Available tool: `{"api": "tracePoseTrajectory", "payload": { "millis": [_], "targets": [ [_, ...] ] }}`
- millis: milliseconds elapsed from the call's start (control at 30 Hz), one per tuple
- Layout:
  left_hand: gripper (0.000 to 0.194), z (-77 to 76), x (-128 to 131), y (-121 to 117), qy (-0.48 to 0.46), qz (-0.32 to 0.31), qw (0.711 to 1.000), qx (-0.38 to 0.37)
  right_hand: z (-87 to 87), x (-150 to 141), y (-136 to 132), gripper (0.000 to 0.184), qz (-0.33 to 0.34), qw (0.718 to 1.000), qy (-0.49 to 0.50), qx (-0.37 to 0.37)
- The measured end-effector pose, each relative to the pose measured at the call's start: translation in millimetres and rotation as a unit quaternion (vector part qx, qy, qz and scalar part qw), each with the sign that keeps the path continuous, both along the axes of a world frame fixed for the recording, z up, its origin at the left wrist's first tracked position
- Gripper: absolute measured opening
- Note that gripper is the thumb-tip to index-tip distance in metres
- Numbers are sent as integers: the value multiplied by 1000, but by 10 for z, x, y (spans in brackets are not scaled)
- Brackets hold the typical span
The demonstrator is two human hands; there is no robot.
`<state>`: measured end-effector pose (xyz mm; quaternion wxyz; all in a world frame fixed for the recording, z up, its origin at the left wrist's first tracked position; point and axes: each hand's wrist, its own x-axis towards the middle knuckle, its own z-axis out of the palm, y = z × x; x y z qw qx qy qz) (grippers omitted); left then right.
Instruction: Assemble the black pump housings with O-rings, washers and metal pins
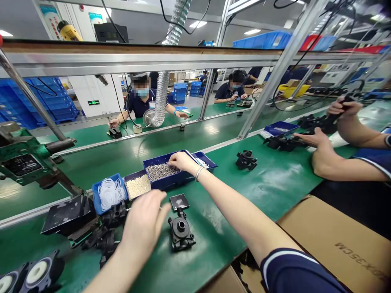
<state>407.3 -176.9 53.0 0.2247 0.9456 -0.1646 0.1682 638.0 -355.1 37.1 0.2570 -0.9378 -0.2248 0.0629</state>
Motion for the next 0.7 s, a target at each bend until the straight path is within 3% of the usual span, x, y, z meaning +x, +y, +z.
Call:
{"api": "tracePoseTrajectory", "payload": {
  "millis": [67,133,200,267,467,567,700],
  "targets": [
    [32,273,531,22,55,29,993,97,-5,20,-15,21,-22,999,-13,38],
    [24,376,1072,5,100,32,987,123,-4,32,-52,15,-45,996,-26,79],
    [17,330,1494,-29,144,23,979,139,-2,31,-118,10,-60,991,-32,120],
    [25,212,1742,-55,183,13,972,146,-6,21,-208,10,-61,985,-23,161],
    [31,-10,1836,-46,211,17,968,132,-58,-14,-408,10,-55,960,31,273],
    [28,-22,1843,-59,198,26,973,114,-52,-22,-379,16,-55,946,52,316],
    [11,55,1810,-89,154,37,986,59,68,-112,-329,25,-42,923,74,374]
  ]
}}
